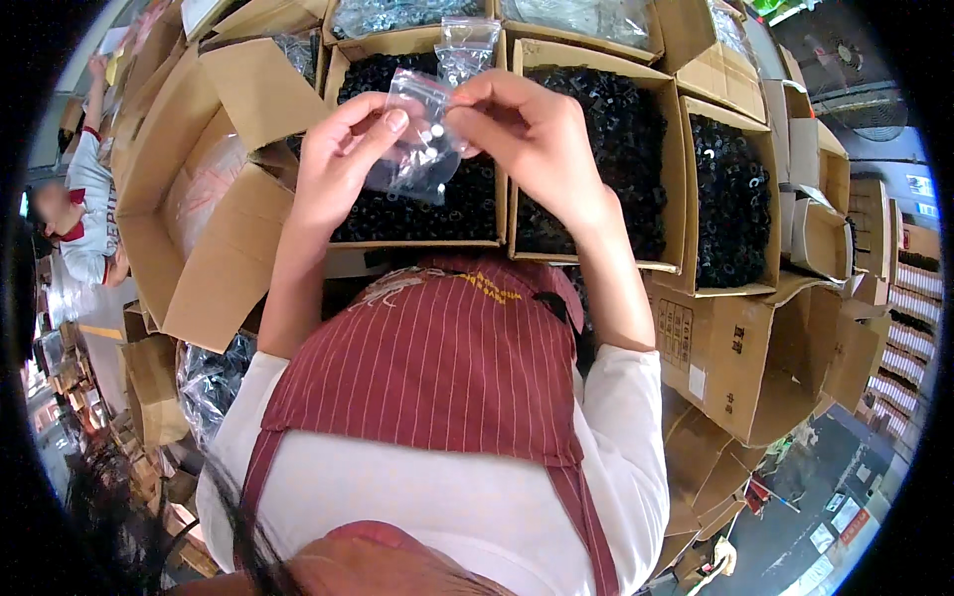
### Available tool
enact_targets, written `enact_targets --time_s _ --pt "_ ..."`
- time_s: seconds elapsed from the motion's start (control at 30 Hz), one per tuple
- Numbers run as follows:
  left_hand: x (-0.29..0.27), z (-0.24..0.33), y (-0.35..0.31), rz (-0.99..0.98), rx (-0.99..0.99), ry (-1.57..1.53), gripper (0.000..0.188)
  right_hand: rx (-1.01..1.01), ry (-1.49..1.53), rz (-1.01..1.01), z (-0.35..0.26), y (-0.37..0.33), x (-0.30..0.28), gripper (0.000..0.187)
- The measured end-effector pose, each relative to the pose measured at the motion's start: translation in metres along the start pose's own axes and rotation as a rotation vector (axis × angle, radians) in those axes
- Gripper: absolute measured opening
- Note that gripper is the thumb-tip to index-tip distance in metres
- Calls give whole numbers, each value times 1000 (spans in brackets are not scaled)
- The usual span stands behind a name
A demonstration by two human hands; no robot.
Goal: Sorting small black plastic or rubber parts from boxes into small plastic bags.
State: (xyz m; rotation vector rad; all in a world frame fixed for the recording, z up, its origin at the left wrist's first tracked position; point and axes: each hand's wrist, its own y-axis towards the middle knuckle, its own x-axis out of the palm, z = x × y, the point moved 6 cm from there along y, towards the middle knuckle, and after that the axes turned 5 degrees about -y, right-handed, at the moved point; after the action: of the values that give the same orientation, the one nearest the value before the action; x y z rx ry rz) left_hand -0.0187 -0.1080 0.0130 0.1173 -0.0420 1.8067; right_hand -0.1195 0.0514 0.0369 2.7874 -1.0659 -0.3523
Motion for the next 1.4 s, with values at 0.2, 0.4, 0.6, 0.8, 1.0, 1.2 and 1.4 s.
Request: enact_targets --time_s 0.2,0.4,0.6,0.8,1.0,1.2,1.4 --pt "-31 -1 -12 106 95 417 32 -124 -134 102 46 54 -10 18" --pt "-106 76 -43 348 62 433 24 34 41 -88 76 128 5 16" --pt "-217 86 -42 523 -63 837 36 94 -427 51 128 188 -11 38" --pt "-268 13 -57 241 -430 1287 57 -149 -364 92 99 141 -8 22" --pt "-261 9 -44 105 -504 1101 32 -146 -160 -50 76 94 -3 19" --pt "-253 68 -45 513 -199 933 20 -138 -143 -14 51 71 -8 31" --pt "-251 84 -66 597 -63 731 23 -200 -88 -10 6 58 24 46"
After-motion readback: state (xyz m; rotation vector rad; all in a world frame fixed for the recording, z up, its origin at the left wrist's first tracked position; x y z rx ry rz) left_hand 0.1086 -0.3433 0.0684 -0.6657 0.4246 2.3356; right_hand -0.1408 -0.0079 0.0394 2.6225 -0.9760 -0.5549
